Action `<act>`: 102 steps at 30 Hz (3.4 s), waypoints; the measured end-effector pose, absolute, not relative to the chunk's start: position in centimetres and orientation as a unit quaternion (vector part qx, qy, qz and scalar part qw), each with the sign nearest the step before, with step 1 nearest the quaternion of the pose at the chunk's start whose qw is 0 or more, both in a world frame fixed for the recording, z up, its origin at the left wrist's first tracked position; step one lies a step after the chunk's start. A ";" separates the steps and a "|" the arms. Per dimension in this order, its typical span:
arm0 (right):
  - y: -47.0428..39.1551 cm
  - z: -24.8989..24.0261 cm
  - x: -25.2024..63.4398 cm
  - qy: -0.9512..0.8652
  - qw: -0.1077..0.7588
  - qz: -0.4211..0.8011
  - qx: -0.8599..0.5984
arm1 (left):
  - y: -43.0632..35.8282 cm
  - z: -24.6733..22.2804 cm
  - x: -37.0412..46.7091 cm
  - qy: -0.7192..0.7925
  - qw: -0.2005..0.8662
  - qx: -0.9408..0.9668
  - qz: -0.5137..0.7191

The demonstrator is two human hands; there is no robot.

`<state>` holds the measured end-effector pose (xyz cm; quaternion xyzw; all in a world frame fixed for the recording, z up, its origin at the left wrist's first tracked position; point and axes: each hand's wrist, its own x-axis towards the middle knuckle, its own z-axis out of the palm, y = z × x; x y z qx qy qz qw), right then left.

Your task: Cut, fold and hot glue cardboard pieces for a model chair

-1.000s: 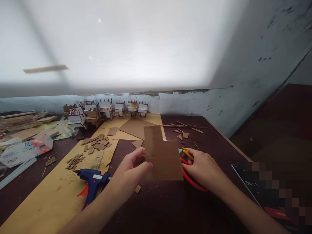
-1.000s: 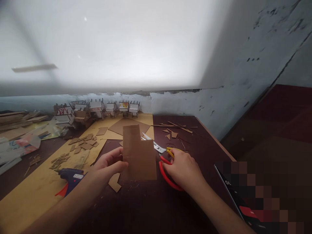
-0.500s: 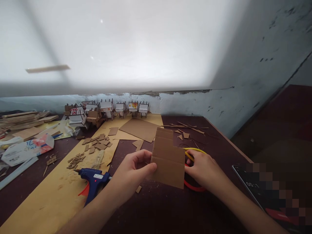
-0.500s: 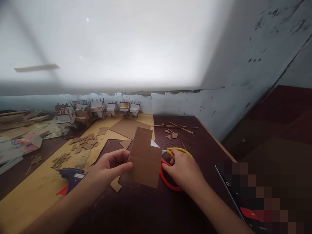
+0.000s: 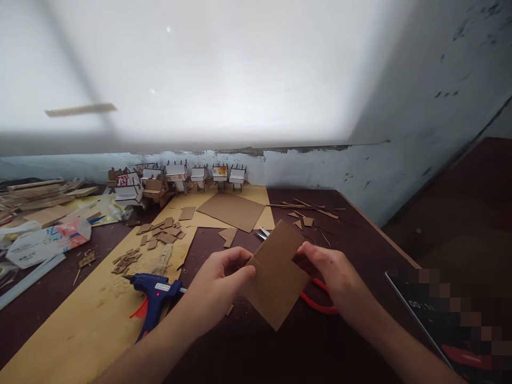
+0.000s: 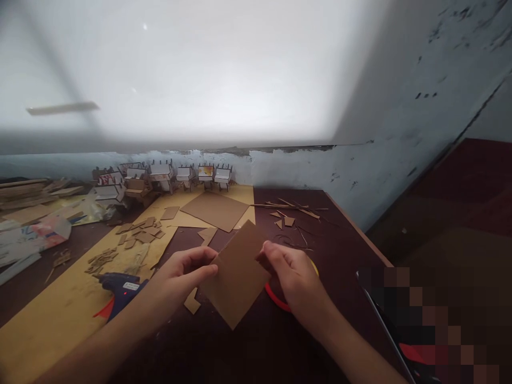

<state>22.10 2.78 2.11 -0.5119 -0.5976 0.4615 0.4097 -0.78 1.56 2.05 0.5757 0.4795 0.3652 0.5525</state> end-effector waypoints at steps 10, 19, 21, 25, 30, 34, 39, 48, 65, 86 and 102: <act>-0.1 0.6 19.9 -0.484 0.408 0.576 -0.517 | 1.1 2.4 -0.8 0.477 0.490 0.644 0.342; -0.4 0.9 19.8 -0.476 0.379 0.596 -0.525 | 1.7 1.7 -1.0 0.546 0.338 0.671 0.370; -0.4 1.0 19.8 -0.486 0.375 0.589 -0.525 | 1.7 1.9 -1.0 0.542 0.330 0.671 0.383; -0.7 1.1 19.8 -0.508 0.378 0.558 -0.536 | 1.5 2.3 -0.7 0.508 0.327 0.700 0.381; -1.2 2.0 19.4 -0.534 0.396 0.554 -0.502 | 1.1 2.2 -0.5 0.500 0.290 0.726 0.373; -1.3 2.3 19.4 -0.538 0.382 0.568 -0.492 | 1.2 1.9 -0.6 0.504 0.242 0.743 0.368; -1.2 2.3 19.5 -0.544 0.367 0.570 -0.495 | 1.5 2.1 -0.5 0.543 0.232 0.721 0.362; -1.0 1.7 19.6 -0.534 0.374 0.528 -0.544 | 2.7 2.3 -2.1 0.597 0.222 0.632 0.442; 1.2 0.9 20.4 -0.540 0.414 0.404 -0.611 | 1.0 3.2 -3.9 0.631 0.148 0.761 -0.021; 1.6 0.7 20.4 -0.523 0.443 0.407 -0.603 | 0.8 2.7 -3.2 0.549 0.185 0.814 0.045; 1.9 0.4 20.5 -0.404 0.482 0.477 -0.614 | 1.0 3.4 -2.3 0.539 0.161 0.798 0.218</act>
